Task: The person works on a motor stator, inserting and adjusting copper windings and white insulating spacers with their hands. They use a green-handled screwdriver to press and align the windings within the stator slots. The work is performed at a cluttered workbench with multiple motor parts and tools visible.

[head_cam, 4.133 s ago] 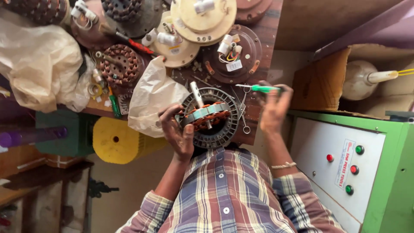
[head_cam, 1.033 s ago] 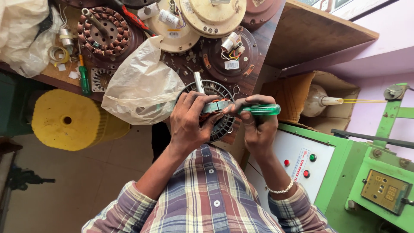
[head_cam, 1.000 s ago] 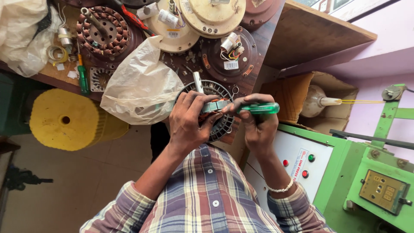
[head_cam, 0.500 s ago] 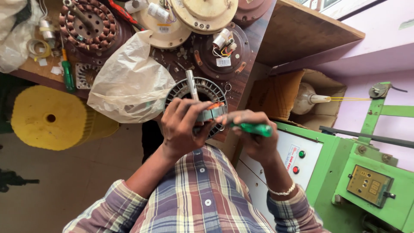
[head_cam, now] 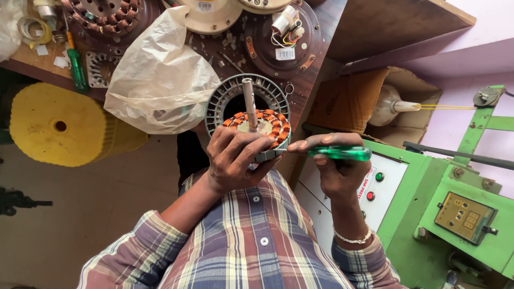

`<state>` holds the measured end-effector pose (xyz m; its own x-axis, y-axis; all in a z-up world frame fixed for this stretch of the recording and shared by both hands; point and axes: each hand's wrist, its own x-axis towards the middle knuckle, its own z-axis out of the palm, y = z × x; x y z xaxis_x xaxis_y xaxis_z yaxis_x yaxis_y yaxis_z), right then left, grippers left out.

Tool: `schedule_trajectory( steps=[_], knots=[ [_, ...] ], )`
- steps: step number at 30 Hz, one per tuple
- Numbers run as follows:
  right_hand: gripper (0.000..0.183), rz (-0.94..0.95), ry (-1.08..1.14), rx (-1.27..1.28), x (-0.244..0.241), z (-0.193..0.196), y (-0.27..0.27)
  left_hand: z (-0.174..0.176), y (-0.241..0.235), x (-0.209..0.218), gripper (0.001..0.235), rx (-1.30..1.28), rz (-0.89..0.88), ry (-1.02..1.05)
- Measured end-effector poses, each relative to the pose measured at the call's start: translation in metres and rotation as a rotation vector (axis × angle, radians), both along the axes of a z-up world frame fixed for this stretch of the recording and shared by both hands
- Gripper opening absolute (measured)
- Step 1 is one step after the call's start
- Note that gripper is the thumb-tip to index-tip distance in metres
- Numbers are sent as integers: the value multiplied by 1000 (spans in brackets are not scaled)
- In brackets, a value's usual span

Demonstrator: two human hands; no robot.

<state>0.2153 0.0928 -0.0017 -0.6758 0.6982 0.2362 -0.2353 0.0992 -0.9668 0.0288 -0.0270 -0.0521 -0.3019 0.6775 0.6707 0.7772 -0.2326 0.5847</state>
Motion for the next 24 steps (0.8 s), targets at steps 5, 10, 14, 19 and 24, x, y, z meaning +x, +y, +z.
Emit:
schedule_trajectory(
  steps=[5,10,14,19,24],
  knots=[
    [25,-44,13,20,0,-4,-2,4,2,-1,37,-9,3,-10],
    [26,-24,53,50,-2,-9,-2,5,1,0,39,-25,3,-43],
    [24,33,32,109,-5,-6,-4,7,0,0,43,-62,-6,-26],
    [30,101,-21,176,-13,5,5,9,-1,-1,42,-80,-30,-39],
    [32,139,-101,243,-19,12,20,10,1,-3,44,-120,-12,-68]
  ],
)
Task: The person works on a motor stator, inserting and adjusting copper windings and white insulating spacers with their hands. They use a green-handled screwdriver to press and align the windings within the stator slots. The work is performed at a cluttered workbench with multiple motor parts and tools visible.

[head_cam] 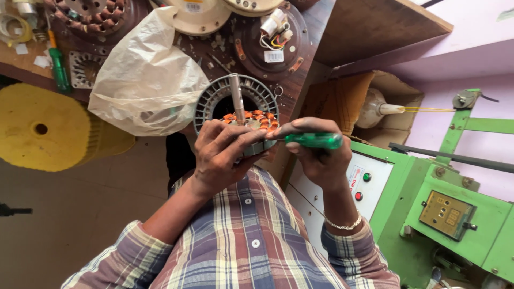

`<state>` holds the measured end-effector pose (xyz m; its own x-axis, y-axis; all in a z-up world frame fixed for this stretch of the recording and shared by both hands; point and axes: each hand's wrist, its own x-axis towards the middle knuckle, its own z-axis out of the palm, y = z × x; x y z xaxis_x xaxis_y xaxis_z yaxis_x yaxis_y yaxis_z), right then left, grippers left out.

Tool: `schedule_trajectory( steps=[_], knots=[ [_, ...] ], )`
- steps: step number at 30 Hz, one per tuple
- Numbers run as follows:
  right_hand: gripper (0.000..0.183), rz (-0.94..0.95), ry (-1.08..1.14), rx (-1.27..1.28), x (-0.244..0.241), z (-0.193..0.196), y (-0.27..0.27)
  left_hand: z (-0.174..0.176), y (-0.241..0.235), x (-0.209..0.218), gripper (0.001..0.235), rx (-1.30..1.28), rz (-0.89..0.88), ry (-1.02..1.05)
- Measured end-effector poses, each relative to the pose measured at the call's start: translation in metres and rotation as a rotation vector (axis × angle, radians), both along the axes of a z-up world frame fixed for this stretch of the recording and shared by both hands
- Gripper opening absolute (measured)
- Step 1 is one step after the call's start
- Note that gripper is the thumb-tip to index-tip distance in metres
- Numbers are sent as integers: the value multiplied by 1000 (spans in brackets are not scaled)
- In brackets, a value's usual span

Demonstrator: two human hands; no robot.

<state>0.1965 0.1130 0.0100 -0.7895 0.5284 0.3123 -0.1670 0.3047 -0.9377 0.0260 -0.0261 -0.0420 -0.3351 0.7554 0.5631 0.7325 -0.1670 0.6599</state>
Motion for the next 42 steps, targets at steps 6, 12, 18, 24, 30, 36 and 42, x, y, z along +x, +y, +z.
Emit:
schedule_trajectory(
  steps=[6,12,18,24,30,36,42],
  knots=[
    [29,-28,18,-34,-8,8,-8,7,5,-2,44,7,19,-25],
    [34,-165,-159,22,-16,12,-5,7,7,-4,47,-20,25,-75],
    [32,-122,-108,153,-20,21,-11,12,9,-7,49,-24,4,-109],
    [34,-134,-184,246,-37,32,-14,12,10,-6,45,-45,30,-148],
    [30,-124,-313,52,-46,43,-1,12,15,-11,44,-67,32,-175],
    [31,-252,65,-486,-30,23,16,3,9,-29,68,5,6,-196],
    [36,-381,143,-677,-5,4,30,-1,4,-37,59,-79,-63,-475]
  ],
)
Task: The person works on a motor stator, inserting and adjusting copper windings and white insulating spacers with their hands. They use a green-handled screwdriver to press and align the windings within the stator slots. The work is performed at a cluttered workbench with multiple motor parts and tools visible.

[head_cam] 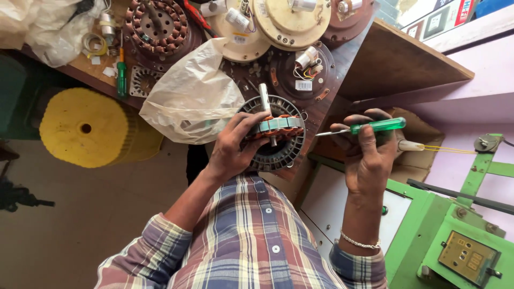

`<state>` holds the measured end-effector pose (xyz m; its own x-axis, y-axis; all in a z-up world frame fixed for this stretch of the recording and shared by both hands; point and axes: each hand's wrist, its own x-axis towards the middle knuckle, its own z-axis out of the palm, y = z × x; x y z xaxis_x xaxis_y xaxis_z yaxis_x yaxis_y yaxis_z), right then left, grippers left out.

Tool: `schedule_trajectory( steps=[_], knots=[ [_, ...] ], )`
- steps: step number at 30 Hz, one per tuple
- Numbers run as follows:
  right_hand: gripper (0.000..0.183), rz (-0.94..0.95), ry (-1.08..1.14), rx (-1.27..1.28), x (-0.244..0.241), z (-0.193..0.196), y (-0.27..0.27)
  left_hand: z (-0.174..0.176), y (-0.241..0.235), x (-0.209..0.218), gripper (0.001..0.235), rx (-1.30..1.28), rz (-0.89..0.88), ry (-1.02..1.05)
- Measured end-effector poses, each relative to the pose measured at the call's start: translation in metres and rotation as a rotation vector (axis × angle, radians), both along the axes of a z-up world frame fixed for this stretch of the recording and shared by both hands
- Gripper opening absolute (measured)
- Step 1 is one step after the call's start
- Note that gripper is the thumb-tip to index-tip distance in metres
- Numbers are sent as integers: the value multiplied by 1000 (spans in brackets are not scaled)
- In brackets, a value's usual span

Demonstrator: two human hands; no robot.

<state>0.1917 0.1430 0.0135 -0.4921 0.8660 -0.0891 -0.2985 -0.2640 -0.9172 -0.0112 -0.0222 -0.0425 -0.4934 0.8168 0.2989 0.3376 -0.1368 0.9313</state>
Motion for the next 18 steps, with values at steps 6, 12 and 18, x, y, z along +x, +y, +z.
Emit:
schedule_trajectory(
  steps=[6,12,18],
  knots=[
    [34,50,-71,225,-6,-15,-8,26,12,-11,54,-216,-117,229],
    [41,96,-294,340,1,-27,1,32,9,-18,60,-145,-159,153],
    [53,41,-88,254,15,-41,2,9,8,-5,59,-29,-93,28]
  ],
)
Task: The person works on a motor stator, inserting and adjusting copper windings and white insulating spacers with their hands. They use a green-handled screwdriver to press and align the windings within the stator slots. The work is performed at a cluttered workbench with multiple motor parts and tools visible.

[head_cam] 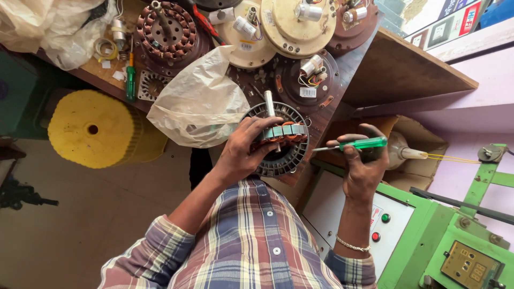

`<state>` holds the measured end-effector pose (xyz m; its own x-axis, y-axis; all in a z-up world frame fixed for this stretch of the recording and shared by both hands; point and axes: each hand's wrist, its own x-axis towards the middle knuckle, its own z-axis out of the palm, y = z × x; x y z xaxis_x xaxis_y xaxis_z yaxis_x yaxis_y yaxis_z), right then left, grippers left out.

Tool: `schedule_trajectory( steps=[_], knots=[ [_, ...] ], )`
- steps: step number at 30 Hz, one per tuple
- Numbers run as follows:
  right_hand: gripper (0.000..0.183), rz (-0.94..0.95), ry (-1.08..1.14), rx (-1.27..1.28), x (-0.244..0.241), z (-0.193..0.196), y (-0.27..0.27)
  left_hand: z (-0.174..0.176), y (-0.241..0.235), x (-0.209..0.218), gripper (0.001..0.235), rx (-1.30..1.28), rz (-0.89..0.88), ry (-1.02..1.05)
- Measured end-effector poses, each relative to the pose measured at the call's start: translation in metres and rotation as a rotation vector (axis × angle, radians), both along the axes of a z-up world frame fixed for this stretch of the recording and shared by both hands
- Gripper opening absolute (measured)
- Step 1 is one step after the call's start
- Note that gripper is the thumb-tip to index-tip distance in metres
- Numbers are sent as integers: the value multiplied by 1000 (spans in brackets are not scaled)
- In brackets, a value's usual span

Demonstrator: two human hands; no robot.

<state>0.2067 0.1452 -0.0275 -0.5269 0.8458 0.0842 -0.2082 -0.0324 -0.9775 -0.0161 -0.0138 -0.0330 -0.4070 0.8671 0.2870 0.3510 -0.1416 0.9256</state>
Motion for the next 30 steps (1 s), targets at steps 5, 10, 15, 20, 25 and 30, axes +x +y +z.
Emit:
schedule_trajectory(
  steps=[5,10,15,20,25,30],
  knots=[
    [50,18,168,21,-10,25,-9,7,2,2,60,-81,-30,100],
    [42,221,8,304,-41,49,-14,20,6,-9,57,-160,-114,95],
    [47,213,-234,381,-64,62,-18,25,6,-9,54,-136,-94,51],
    [46,235,-270,483,-65,64,-14,19,7,-4,50,-126,-44,49],
    [45,223,-276,440,-65,64,-13,20,10,0,53,-101,14,64],
    [42,258,-307,522,-59,55,-18,20,11,4,54,-115,45,20]
  ],
)
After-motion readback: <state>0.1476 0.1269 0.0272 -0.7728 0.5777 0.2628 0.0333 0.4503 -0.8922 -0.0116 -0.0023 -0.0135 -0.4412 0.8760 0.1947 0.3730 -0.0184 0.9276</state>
